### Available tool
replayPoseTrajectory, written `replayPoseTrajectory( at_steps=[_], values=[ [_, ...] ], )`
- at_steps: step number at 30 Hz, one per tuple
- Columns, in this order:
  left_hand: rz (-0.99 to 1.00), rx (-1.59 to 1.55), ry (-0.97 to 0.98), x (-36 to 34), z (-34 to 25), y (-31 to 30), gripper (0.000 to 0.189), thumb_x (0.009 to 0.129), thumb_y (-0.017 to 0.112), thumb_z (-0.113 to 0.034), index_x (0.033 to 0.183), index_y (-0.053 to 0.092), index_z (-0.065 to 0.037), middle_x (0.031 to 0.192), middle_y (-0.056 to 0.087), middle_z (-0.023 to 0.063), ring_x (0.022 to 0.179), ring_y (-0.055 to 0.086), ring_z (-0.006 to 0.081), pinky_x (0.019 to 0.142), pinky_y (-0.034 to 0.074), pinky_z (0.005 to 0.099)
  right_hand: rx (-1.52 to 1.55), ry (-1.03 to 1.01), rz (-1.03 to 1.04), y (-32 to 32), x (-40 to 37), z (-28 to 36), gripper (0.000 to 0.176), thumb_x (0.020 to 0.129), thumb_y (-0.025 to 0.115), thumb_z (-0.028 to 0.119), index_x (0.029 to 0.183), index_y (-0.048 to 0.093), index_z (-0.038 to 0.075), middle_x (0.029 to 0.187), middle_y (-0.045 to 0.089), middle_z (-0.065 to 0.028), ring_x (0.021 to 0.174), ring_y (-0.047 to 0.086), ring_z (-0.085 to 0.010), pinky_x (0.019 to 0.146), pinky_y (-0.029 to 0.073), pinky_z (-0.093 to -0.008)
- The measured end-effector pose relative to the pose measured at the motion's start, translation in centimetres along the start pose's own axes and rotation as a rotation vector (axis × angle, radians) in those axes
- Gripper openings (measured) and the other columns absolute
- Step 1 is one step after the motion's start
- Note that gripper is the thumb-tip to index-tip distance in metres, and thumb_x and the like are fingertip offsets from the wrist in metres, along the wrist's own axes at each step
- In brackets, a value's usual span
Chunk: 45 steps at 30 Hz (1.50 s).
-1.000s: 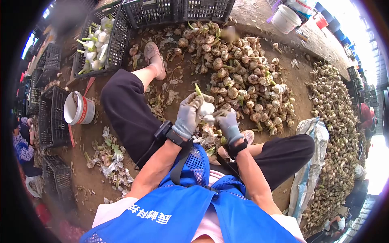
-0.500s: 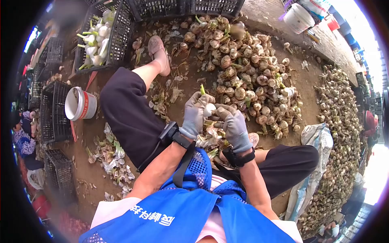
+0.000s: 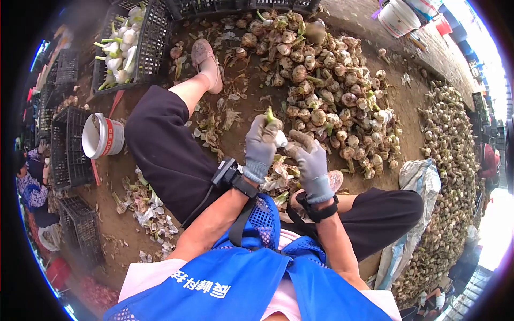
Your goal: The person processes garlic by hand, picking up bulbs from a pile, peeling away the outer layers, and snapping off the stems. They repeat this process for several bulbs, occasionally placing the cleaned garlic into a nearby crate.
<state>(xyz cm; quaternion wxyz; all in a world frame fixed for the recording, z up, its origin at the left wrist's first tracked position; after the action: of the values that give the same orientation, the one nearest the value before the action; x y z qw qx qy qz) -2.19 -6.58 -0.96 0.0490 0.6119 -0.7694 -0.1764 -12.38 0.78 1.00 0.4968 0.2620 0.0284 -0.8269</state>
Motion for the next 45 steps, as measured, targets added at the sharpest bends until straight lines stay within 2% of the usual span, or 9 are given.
replayPoseTrajectory(
  at_steps=[6,8,14,17,20,24,28,33,45],
  values=[
    [-0.046,-0.785,-0.297,1.0,3.5,-1.0,0.021,0.090,0.047,-0.022,0.080,0.053,-0.005,0.083,0.062,0.0140,0.078,0.061,0.0254,0.071,0.051,0.0393,-0.087,0.173,-0.044,-2.2,3.0,-6.5,0.030,0.068,0.060,0.004,0.097,0.061,-0.002,0.081,0.064,-0.0126,0.068,0.062,-0.0209,0.063,0.051,-0.0294],
    [-0.102,-0.902,-0.443,0.7,3.8,-1.2,0.023,0.090,0.046,-0.023,0.078,0.053,-0.005,0.085,0.062,0.0174,0.081,0.061,0.0314,0.073,0.050,0.0453,-1.444,-0.001,0.298,-3.8,5.2,-11.5,0.037,0.071,0.053,0.004,0.107,0.056,-0.002,0.087,0.064,-0.0147,0.080,0.062,-0.0257,0.074,0.051,-0.0347],
    [0.017,0.437,-0.018,1.3,9.1,-3.7,0.018,0.089,0.049,-0.020,0.090,0.058,-0.004,0.084,0.061,0.0102,0.071,0.057,0.0183,0.065,0.048,0.0333,-0.310,-0.248,0.287,0.7,2.9,-4.3,0.065,0.070,0.059,0.003,0.131,0.035,-0.002,0.120,0.050,-0.0119,0.104,0.053,-0.0192,0.087,0.044,-0.0270],
    [-0.240,-0.194,-0.420,0.9,11.6,-3.8,0.017,0.089,0.052,-0.023,0.086,0.059,-0.007,0.076,0.059,0.0035,0.057,0.052,0.0149,0.049,0.044,0.0311,0.059,0.140,0.244,-0.3,6.1,-8.0,0.053,0.070,0.063,0.003,0.120,0.047,-0.002,0.109,0.058,-0.0103,0.095,0.058,-0.0193,0.082,0.048,-0.0293],
    [-0.449,-0.364,-0.460,0.2,7.2,-5.7,0.012,0.089,0.053,-0.020,0.092,0.057,-0.009,0.074,0.058,0.0015,0.057,0.053,0.0131,0.047,0.045,0.0268,-1.258,-0.714,0.341,3.0,9.2,-3.7,0.014,0.079,0.057,0.021,0.090,0.059,0.012,0.085,0.062,-0.0052,0.069,0.059,-0.0246,0.059,0.049,-0.0341],
    [-0.538,-0.271,-0.462,0.1,6.7,-5.6,0.009,0.088,0.054,-0.018,0.091,0.056,-0.009,0.075,0.058,0.0026,0.061,0.054,0.0127,0.053,0.045,0.0260,0.257,-0.220,0.491,11.1,12.9,12.5,0.022,0.087,0.047,0.012,0.105,0.054,0.001,0.100,0.062,-0.0128,0.092,0.060,-0.0262,0.080,0.049,-0.0372],
    [-0.515,-0.279,-0.448,0.1,6.3,-4.8,0.011,0.089,0.053,-0.016,0.089,0.058,-0.006,0.078,0.060,0.0042,0.065,0.054,0.0119,0.055,0.046,0.0260,0.007,-0.542,0.433,7.9,12.5,18.6,0.024,0.087,0.048,0.010,0.106,0.058,0.000,0.098,0.064,-0.0126,0.083,0.063,-0.0200,0.073,0.051,-0.0293],
    [-0.482,-0.268,-0.439,0.4,6.9,-4.7,0.011,0.090,0.051,-0.015,0.091,0.058,-0.006,0.082,0.061,0.0042,0.068,0.056,0.0118,0.057,0.046,0.0243,-1.389,-0.139,-0.159,-6.6,15.3,1.4,0.029,0.079,0.057,0.028,0.097,0.062,0.005,0.099,0.062,-0.0155,0.088,0.061,-0.0292,0.080,0.048,-0.0383],
    [-0.442,-0.295,-0.417,0.0,7.7,-5.3,0.014,0.089,0.051,-0.013,0.090,0.061,-0.004,0.082,0.064,0.0075,0.072,0.062,0.0156,0.063,0.051,0.0276,-1.213,-0.024,0.269,1.7,8.4,-13.1,0.037,0.076,0.057,0.027,0.110,0.058,0.010,0.095,0.061,-0.0148,0.077,0.062,-0.0330,0.070,0.050,-0.0390]
  ],
)
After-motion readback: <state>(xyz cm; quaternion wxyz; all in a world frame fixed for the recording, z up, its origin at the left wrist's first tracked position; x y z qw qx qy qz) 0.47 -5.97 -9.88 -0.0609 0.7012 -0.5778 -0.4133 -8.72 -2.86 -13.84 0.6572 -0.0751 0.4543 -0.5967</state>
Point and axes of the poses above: each hand's wrist, its own x-axis towards the middle knuckle, its own y-axis out of the palm, z = x × y, the point moved 6 cm from there along x, towards the middle knuckle
